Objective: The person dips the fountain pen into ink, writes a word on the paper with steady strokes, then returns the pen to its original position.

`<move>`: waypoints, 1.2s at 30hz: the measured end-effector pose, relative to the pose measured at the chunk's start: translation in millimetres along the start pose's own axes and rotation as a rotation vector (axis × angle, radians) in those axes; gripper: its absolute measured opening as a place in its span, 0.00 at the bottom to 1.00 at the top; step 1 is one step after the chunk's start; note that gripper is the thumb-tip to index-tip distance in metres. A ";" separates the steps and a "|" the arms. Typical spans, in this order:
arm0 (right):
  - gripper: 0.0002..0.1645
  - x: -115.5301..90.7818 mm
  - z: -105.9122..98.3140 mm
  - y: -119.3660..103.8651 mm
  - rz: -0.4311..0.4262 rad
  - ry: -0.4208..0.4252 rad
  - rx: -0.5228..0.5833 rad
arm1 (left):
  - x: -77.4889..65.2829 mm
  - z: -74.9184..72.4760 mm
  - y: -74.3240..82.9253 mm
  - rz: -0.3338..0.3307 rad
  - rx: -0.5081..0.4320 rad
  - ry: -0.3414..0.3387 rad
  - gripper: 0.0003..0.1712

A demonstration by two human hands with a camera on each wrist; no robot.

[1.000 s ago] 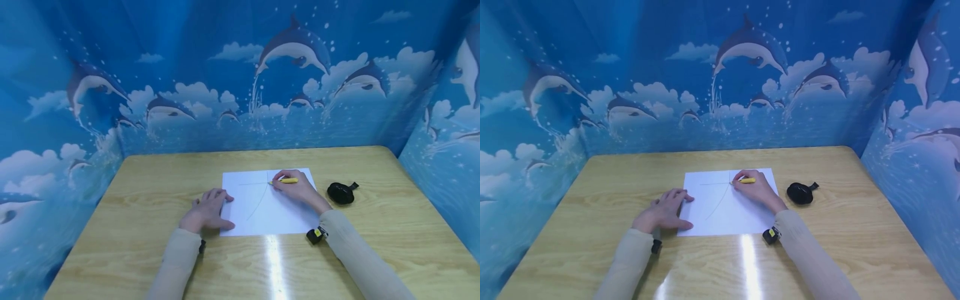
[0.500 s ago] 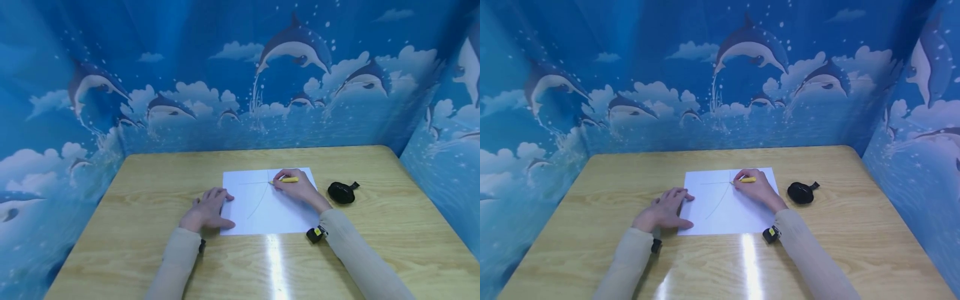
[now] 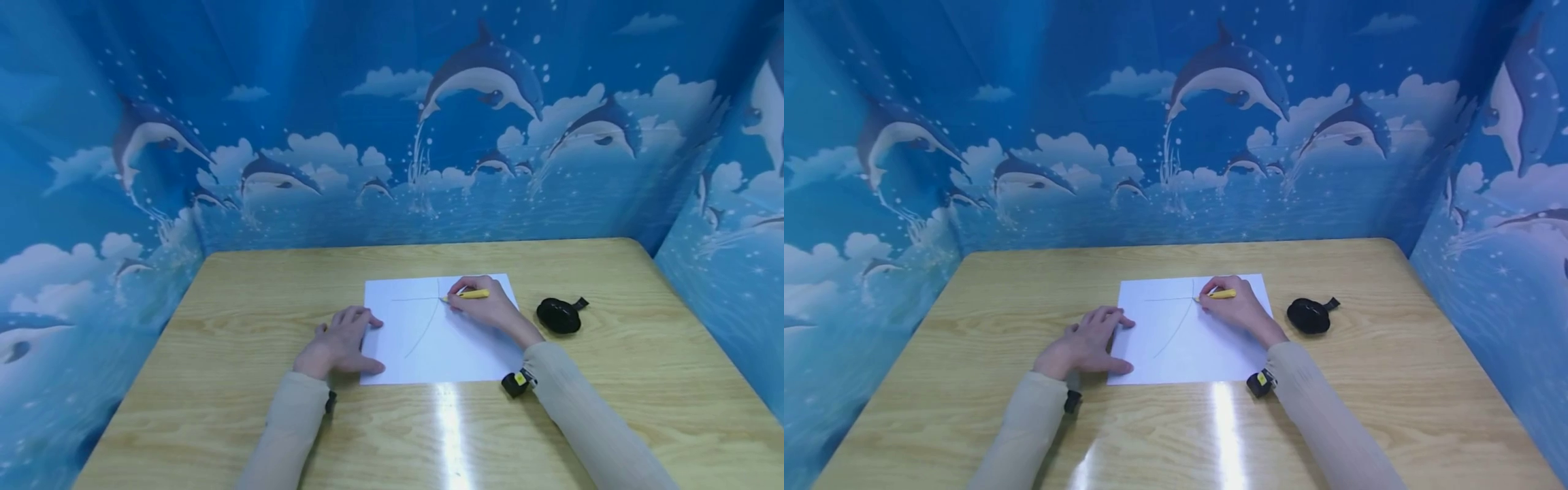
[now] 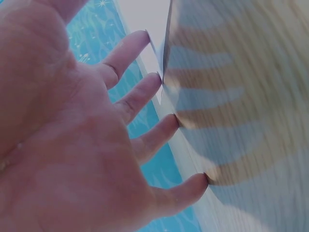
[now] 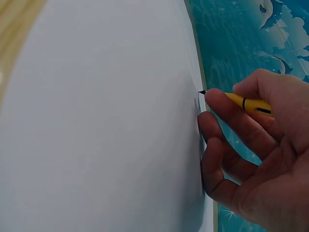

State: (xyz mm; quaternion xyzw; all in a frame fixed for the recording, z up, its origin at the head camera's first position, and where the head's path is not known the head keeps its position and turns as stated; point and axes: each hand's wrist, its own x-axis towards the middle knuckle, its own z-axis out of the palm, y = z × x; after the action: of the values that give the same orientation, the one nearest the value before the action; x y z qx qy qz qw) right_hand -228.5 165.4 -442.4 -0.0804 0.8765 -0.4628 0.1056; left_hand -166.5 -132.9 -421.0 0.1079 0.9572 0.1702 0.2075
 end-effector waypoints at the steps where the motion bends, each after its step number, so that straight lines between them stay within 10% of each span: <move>1: 0.11 -0.1 -0.1 0.1 0.001 0.000 0.000 | -0.2 -0.2 0.3 -0.001 0.002 0.000 0.42; 36: 0.08 -5.9 -3.5 2.1 0.016 -0.037 -0.052 | -0.6 -0.3 2.3 0.012 0.004 0.002 0.42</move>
State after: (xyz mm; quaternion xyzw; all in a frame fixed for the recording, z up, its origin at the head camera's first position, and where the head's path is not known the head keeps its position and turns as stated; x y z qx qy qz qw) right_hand -223.8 170.8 -441.5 -0.0849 0.8868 -0.4372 0.1235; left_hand -165.7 -131.0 -419.6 0.1137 0.9571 0.1698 0.2053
